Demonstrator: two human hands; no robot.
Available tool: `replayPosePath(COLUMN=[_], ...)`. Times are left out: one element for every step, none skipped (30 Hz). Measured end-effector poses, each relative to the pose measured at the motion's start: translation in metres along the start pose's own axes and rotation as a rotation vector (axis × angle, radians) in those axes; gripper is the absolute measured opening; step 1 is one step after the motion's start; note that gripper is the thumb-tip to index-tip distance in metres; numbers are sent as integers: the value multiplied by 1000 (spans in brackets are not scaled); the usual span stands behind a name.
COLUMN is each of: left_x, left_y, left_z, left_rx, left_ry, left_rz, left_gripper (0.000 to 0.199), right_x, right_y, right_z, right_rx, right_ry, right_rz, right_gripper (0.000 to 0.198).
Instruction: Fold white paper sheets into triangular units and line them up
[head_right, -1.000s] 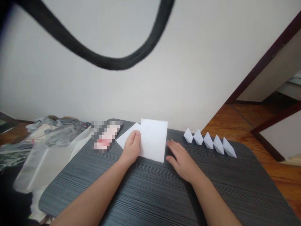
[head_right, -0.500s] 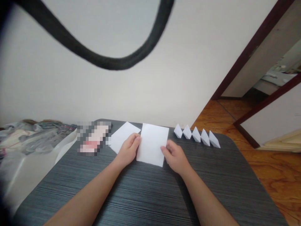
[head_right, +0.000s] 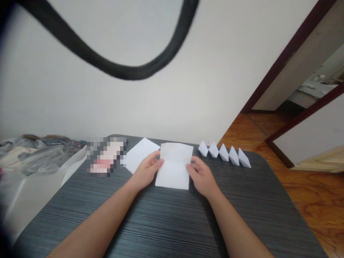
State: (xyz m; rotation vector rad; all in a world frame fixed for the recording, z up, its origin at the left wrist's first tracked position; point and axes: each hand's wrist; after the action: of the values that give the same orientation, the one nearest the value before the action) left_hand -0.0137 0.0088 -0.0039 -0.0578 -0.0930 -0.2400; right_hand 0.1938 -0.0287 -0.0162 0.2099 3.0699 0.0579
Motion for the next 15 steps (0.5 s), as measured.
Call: replayPosePath(left_x=[0, -1, -1, -2, -3, -3, -4, -4, -4, -5, -4, -4, -3, -3, -2], left_y=[0, 1, 1, 1, 1, 1, 1, 1, 1, 0, 0, -1, -1, -1, -1], left_z=[-1, -2, -3, -3, -4, -5, -5, -5, -5, -4, -4, -3, -2, -2, -2], left_rx=[-6, -13, -18, -22, -24, -24, -22, -20, -20, -18, -12, -1, 14, 31, 47], left_ry=[-21, -32, -39, -45, -50, -58, -68, -75, -76, -67, -45, -12, 27, 66, 97], left_rz=[1, 9, 25, 42, 57, 65, 67, 63, 58, 58, 61, 63, 64, 65, 66], left_gripper=[33, 31, 28, 25, 22, 20, 20, 20, 22, 24, 27, 28, 28, 26, 24], right_x=[-1, -2, -4, -6, -7, -8, -9, -10, -11, -11, -11, -10, -10, -9, -8], right_y=[0, 1, 1, 2, 2, 3, 3, 3, 4, 3, 3, 3, 3, 3, 2], right_z=[1, 3, 5, 7, 8, 9, 10, 10, 10, 10, 9, 8, 8, 7, 7], right_rx=[-7, -21, -42, -67, -86, -102, -114, -122, -129, -135, -141, -146, -150, -152, -152], right_ry=[1, -14, -41, -77, -108, -138, -165, -187, -203, -215, -222, -229, -238, -251, -265], right_rz=[15, 30, 52, 78, 77, 86, 85, 84, 84, 82, 84, 86, 91, 99, 106], right_gripper=[31, 30, 28, 25, 23, 21, 20, 20, 21, 21, 21, 21, 22, 22, 23])
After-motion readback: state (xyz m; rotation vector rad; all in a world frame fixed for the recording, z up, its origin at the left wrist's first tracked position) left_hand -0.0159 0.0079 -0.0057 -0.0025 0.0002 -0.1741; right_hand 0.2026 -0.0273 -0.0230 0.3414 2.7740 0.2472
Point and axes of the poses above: each hand's wrist, its own y-axis towards the middle knuckle, its own x-axis out of the palm, z = x × y, and after that the axes turned 11 degrees about z, right-handed
